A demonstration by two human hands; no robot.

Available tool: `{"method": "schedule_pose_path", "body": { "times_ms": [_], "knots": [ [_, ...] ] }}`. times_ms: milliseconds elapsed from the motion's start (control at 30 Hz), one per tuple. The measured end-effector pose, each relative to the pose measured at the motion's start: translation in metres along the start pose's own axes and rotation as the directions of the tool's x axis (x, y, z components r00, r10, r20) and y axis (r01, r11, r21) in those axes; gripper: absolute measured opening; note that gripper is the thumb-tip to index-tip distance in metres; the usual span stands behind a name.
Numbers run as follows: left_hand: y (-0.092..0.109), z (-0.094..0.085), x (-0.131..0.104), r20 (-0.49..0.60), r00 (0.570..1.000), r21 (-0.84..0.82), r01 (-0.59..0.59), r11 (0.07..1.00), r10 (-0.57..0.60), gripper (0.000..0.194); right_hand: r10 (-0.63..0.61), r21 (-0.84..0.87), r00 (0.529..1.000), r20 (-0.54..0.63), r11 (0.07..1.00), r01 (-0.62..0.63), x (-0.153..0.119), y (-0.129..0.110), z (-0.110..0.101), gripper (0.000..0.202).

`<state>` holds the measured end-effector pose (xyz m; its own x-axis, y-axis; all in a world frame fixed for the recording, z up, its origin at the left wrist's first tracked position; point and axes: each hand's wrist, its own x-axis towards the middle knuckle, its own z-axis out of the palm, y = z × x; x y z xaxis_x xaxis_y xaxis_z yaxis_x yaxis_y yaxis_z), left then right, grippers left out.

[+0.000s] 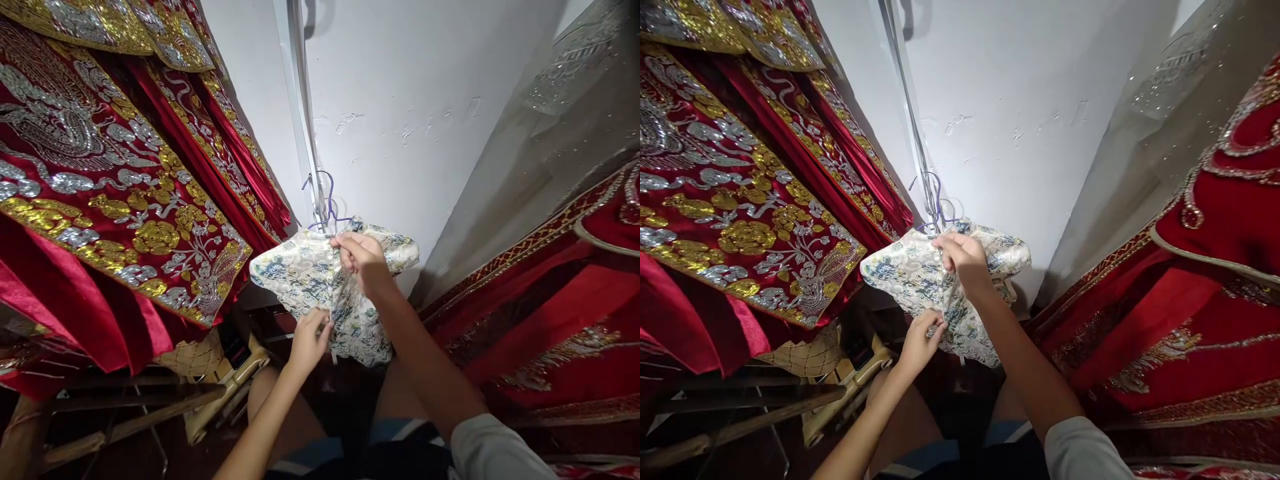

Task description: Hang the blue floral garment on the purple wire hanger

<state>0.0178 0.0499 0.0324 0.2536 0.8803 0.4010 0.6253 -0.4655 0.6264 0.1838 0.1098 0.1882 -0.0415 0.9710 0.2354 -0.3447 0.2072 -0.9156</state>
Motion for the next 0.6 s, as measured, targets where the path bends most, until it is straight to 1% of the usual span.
{"method": "schedule_pose_path", "body": {
  "times_ms": [33, 67, 100, 133, 167, 200, 267, 333, 367, 400, 433, 467, 500, 533, 567, 600],
  "knots": [
    [0.004, -0.009, 0.009, -0.064, 0.998, -0.059, -0.014, 0.998, 0.010, 0.019, 0.012, -0.028, 1.000, 0.000, 1.000, -0.012, -0.005, 0.003, 0.001, 0.027],
    [0.010, -0.019, 0.020, -0.152, 0.988, -0.113, -0.034, 0.993, 0.017, 0.026, 0.029, -0.060, 1.000, 0.002, 0.998, -0.029, -0.009, 0.005, 0.002, 0.027],
    [0.017, -0.029, 0.032, -0.245, 0.969, -0.150, -0.066, 0.986, 0.028, 0.033, 0.045, -0.092, 0.999, 0.002, 0.995, -0.044, -0.013, 0.007, 0.002, 0.026],
    [0.026, -0.039, 0.046, -0.343, 0.938, -0.153, -0.107, 0.982, 0.049, 0.036, 0.053, -0.123, 0.999, 0.005, 0.991, -0.052, -0.016, 0.007, 0.002, 0.026],
    [0.034, -0.049, 0.060, -0.407, 0.910, -0.131, -0.149, 0.980, 0.084, 0.039, 0.048, -0.152, 0.999, 0.010, 0.987, -0.046, -0.017, 0.007, 0.002, 0.025],
    [0.043, -0.057, 0.074, -0.431, 0.892, -0.097, -0.196, 0.976, 0.137, 0.040, 0.032, -0.178, 0.999, 0.020, 0.984, -0.027, -0.018, 0.007, 0.003, 0.025],
    [0.058, -0.070, 0.098, -0.375, 0.890, -0.019, -0.286, 0.958, 0.258, 0.029, -0.018, -0.239, 0.999, 0.034, 0.971, 0.026, -0.017, 0.009, 0.003, 0.026],
    [0.068, -0.078, 0.115, -0.316, 0.878, 0.053, -0.363, 0.930, 0.361, 0.021, -0.087, -0.348, 0.996, 0.016, 0.933, 0.088, -0.014, 0.017, 0.001, 0.024],
    [0.070, -0.082, 0.119, -0.329, 0.862, 0.083, -0.382, 0.921, 0.387, 0.019, -0.124, -0.427, 0.992, -0.007, 0.898, 0.109, -0.012, 0.024, -0.001, 0.024],
    [0.069, -0.085, 0.121, -0.384, 0.840, 0.103, -0.375, 0.921, 0.385, 0.019, -0.152, -0.507, 0.988, -0.026, 0.854, 0.118, -0.011, 0.034, -0.003, 0.025],
    [0.065, -0.089, 0.122, -0.478, 0.808, 0.100, -0.341, 0.935, 0.346, 0.017, -0.166, -0.571, 0.986, -0.029, 0.812, 0.120, -0.011, 0.044, -0.006, 0.029],
    [0.057, -0.094, 0.121, -0.595, 0.760, 0.050, -0.291, 0.955, 0.263, 0.016, -0.163, -0.606, 0.986, -0.016, 0.786, 0.120, -0.012, 0.056, -0.010, 0.032],
    [0.047, -0.100, 0.119, -0.706, 0.694, -0.040, -0.242, 0.970, 0.144, 0.014, -0.142, -0.609, 0.990, 0.004, 0.785, 0.115, -0.015, 0.067, -0.013, 0.035],
    [0.034, -0.106, 0.117, -0.784, 0.621, -0.153, -0.204, 0.967, 0.007, 0.013, -0.105, -0.585, 0.994, 0.027, 0.805, 0.101, -0.020, 0.077, -0.016, 0.036],
    [0.019, -0.112, 0.114, -0.817, 0.560, -0.284, -0.189, 0.940, -0.134, 0.013, -0.062, -0.538, 0.997, 0.043, 0.839, 0.076, -0.026, 0.087, -0.019, 0.036],
    [0.003, -0.117, 0.110, -0.817, 0.531, -0.369, -0.183, 0.911, -0.224, 0.013, -0.018, -0.480, 0.999, 0.047, 0.877, 0.038, -0.032, 0.094, -0.021, 0.034]
  ]
}}
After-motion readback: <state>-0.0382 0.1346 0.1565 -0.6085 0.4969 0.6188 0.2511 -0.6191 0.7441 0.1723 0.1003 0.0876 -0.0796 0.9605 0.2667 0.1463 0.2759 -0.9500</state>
